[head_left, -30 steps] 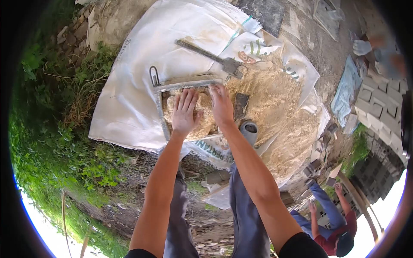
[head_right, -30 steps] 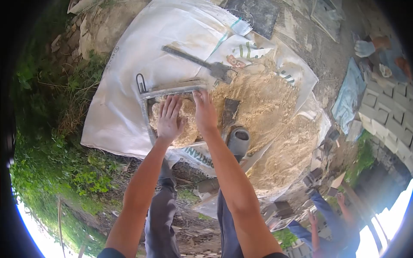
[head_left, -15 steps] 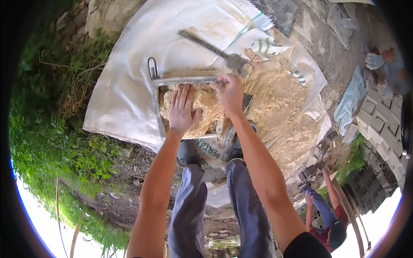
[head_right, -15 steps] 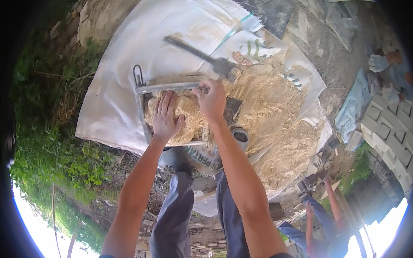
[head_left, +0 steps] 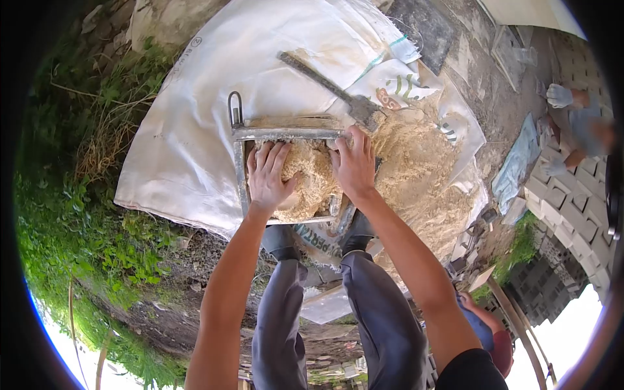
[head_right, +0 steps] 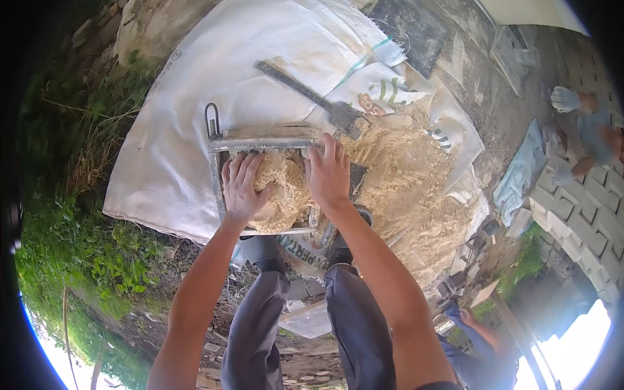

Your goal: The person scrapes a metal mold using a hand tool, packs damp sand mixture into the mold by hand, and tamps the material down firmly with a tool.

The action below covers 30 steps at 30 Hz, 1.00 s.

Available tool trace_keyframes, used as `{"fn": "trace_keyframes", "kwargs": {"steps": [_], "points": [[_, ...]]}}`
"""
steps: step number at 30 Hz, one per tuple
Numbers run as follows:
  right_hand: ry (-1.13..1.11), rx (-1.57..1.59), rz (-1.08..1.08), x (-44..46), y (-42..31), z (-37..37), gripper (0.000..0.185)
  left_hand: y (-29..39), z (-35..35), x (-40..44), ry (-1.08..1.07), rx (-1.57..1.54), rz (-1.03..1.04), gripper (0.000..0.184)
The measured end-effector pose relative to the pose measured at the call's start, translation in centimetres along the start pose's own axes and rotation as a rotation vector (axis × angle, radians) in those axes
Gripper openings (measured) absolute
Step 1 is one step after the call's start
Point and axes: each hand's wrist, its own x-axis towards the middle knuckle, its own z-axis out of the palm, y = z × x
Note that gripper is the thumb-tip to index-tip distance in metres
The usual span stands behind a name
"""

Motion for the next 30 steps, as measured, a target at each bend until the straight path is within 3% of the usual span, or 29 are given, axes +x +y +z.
{"fn": "trace_keyframes", "kwargs": {"steps": [5,7,11,13,14,16,18,20,22,23,27,28,30], "points": [[-0.03,-0.148,-0.072,-0.7,0.3,0.4,0.022,0.5,-0.5,1.1,0.045,-0.158,0.013,0.064],[-0.175,-0.356,-0.168,-0.3,0.3,0.3,0.025,0.7,-0.9,1.7,0.06,-0.178,0.037,0.054],[-0.219,-0.315,-0.192,0.9,0.8,-0.8,0.026,-0.4,-0.8,2.1,0.045,-0.199,0.119,0.053],[-0.155,0.108,-0.159,0.4,0.1,-3.2,0.028,0.2,-1.8,2.3,-0.015,-0.182,0.229,0.049],[-0.129,0.097,-0.171,0.4,0.2,-4.0,0.028,0.3,-2.0,2.5,0.011,-0.174,0.241,0.049],[-0.33,0.531,-0.094,0.5,0.4,-5.1,0.03,0.4,-2.5,2.6,-0.03,-0.191,0.418,0.046],[-0.278,0.537,-0.192,-0.9,0.8,-3.6,0.03,0.7,-2.6,2.0,0.03,-0.145,0.496,0.041],[-0.212,0.54,-0.284,-0.5,1.4,-3.0,0.03,-0.9,-0.9,1.1,-0.05,-0.225,0.511,0.043],[-0.459,0.705,-0.093,0.3,1.2,-3.9,0.029,-1.3,-1.3,1.4,-0.062,-0.166,0.566,0.044],[-0.38,0.87,-0.07,0.7,1.1,-2.9,0.03,-1.5,-1.4,1.5,-0.1,-0.128,0.592,0.044],[-0.362,0.933,-0.196,1.8,1.8,-1.8,0.037,-1.4,-1.9,2.7,-0.136,-0.069,0.736,0.045],[-0.328,0.929,-0.208,2.1,1.9,-2.3,0.037,-1.3,-2.4,3.4,-0.113,-0.048,0.788,0.043],[-0.476,0.729,-0.094,2.2,2.2,-3.7,0.04,-1.0,-2.8,4.4,-0.066,-0.019,0.878,0.038]]}}
